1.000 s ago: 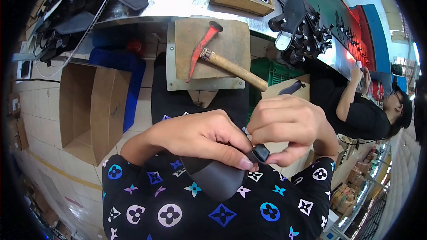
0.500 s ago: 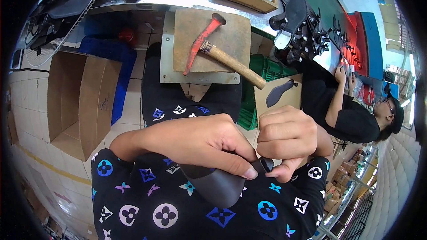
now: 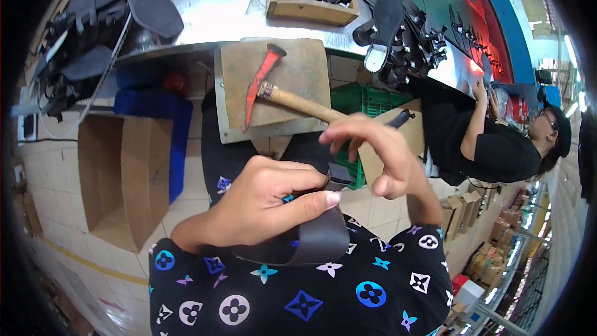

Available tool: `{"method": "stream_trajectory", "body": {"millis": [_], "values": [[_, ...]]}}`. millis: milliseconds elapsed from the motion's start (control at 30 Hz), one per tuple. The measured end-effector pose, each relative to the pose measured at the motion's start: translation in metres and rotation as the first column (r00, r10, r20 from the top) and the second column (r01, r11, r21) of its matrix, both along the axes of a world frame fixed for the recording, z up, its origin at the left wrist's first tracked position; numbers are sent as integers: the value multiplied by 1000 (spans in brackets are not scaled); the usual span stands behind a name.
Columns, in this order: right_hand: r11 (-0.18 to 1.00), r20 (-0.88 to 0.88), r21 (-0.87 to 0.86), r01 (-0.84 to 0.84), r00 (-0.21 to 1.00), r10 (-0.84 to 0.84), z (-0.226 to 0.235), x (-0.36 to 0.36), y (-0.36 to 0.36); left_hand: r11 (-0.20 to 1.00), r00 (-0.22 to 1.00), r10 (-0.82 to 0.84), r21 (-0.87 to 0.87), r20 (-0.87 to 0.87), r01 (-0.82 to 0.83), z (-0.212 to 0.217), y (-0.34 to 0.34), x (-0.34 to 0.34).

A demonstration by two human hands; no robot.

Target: Attaching shoe components using a hammer and small tacks on a workbench.

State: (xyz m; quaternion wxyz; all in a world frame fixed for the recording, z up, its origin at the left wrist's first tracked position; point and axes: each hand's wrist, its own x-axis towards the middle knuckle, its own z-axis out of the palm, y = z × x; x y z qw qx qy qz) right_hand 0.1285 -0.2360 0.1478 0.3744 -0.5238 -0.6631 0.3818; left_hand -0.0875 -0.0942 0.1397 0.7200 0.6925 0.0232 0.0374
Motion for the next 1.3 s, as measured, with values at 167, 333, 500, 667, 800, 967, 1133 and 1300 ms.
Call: {"method": "stream_trajectory", "body": {"millis": [167, 333, 500, 667, 800, 967, 1133, 1300], "values": [[998, -343, -58, 25, 938, -43, -49, -42, -74, 947, 965, 97, 274, 245, -165, -8, -21, 34], [584, -678, -456, 671, 163, -717, -92, -91, -117, 794, 986, 96, 587, 135, -158, -25, -39, 85], [66, -662, -342, 938, -190, -725, -158, 13, -169, 878, 999, -49, 477, 12, 37, -32, -53, 109], [-368, 497, 408, 835, -542, -678, -267, 93, -231, 864, 1000, -12, 503, 10, 5, -33, -52, 106], [-30, -80, 4, 1000, -30, -996, -154, 89, -99, 824, 978, 207, 545, -32, -157, -50, -20, 79], [211, 193, 530, 821, 125, -973, -163, 113, 13, 797, 969, 245, 578, -43, -176, -35, -16, 69], [244, -472, -53, 968, 191, -861, -106, 103, 18, 732, 904, 394, 538, 166, -418, -42, -7, 62], [354, -652, -4, 935, 266, -710, -2, 30, 8, 167, 693, 155, 672, 705, -721, -23, 16, 104]]}}
